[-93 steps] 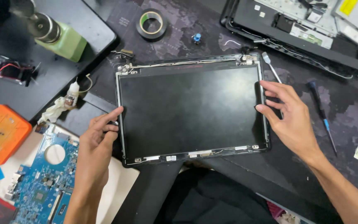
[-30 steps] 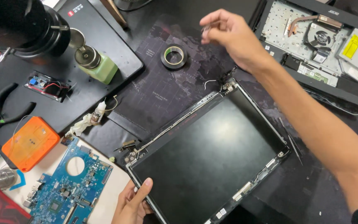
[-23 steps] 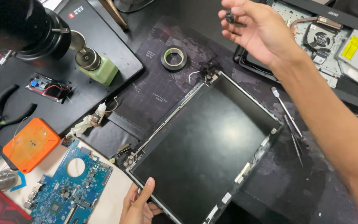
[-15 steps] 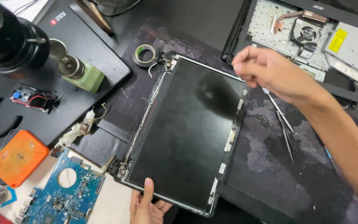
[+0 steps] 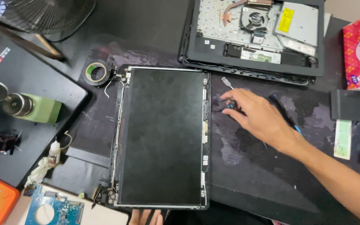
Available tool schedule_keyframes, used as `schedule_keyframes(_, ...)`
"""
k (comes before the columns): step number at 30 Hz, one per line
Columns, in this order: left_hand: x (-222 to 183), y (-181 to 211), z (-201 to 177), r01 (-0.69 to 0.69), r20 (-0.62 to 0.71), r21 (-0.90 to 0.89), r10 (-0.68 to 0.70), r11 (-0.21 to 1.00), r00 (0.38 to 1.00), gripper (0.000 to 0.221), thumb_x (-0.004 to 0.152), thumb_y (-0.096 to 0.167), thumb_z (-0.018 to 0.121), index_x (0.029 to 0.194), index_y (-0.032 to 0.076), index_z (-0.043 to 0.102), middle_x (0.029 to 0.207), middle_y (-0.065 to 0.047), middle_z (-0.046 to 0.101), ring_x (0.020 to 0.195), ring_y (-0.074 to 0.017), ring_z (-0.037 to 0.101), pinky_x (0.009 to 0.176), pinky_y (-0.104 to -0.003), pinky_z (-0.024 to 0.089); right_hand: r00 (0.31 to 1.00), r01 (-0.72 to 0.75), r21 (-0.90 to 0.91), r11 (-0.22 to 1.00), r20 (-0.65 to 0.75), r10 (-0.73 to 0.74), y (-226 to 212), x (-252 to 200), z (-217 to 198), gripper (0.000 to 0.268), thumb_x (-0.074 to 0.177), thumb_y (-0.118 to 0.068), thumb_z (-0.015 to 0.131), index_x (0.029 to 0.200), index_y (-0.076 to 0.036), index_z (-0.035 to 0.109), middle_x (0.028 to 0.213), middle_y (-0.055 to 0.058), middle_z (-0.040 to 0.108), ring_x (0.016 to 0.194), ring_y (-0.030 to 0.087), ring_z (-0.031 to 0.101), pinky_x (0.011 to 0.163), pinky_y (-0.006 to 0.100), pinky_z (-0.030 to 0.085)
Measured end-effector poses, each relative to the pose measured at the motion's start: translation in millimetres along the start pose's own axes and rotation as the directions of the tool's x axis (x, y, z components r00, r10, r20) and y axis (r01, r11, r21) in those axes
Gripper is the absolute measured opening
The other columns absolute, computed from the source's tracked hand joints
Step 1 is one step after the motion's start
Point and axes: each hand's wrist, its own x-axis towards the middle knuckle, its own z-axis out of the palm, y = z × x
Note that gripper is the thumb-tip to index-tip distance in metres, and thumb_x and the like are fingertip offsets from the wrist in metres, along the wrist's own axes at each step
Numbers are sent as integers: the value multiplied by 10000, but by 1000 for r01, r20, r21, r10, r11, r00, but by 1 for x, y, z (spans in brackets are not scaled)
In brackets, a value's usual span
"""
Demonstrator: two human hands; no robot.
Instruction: Installing or repairing the display assembly and bezel of a laptop.
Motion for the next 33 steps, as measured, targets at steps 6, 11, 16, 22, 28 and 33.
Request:
schedule_keyframes(6, 16, 24, -19, 21, -30, -23, -22, 1000, 999, 682, 955, 312, 466, 1619, 382, 324, 1596, -123, 397, 1435, -305, 422, 1127, -473, 337, 998, 34, 65, 997, 55, -37, 9, -6, 4, 317, 882, -215, 748, 1146, -79, 638, 1080, 84, 595, 825, 239, 688, 720, 392, 553)
schedule_keyframes(11, -20, 50, 32, -127, 294, 100, 92, 987, 952, 823, 947, 131, 500, 1686, 330, 200, 1679, -173, 267, 1522, -317, 293, 1185, -477, 256, 998, 61, 21, 998, -22, -61, 15, -2, -18, 377, 885, -299, 754, 1183, -91, 651, 1105, 89, 597, 896, 252, 683, 754, 395, 552)
schedule_keyframes(16, -115, 89, 198, -412, 636, 210, 196, 887, 746, 835, 937, -55, 506, 1687, 72, 161, 1717, -154, 126, 1584, -338, 179, 1204, -512, 201, 924, 153, -283, 947, -299, -239, 64, 13, -30, 407, 1001, -300, 706, 1329, -71, 625, 1268, 126, 596, 1120, 318, 624, 970, 440, 488)
schedule_keyframes(22, -137, 88, 277, -372, 665, 327, 68, 869, 744, 595, 944, 48, 519, 1528, -33, 432, 1608, -175, 401, 1489, -351, 380, 1216, -495, 310, 903, 191, -338, 922, -308, -300, 95, 25, -35, 342, 1044, -206, 677, 1362, -87, 642, 1241, 100, 656, 1192, 305, 603, 1124, 475, 365)
schedule_keyframes(28, -148, 100, 294, -454, 710, 404, 41, 794, 703, 502, 948, 138, 539, 1422, -22, 582, 1496, -142, 613, 1423, -283, 557, 1175, -432, 397, 906, 252, -201, 947, -294, -304, 91, 31, -47, 286, 1008, -142, 701, 1287, -83, 682, 1140, 108, 664, 1117, 317, 625, 1009, 446, 430)
schedule_keyframes(33, -146, 125, 282, -518, 671, 408, 138, 752, 729, 452, 952, 118, 542, 1368, -27, 639, 1398, -139, 694, 1342, -249, 627, 1125, -391, 440, 886, 261, -135, 956, -361, -293, 79, 27, -64, 288, 1017, -63, 728, 1304, -60, 699, 1173, 134, 653, 1092, 325, 636, 943, 404, 499)
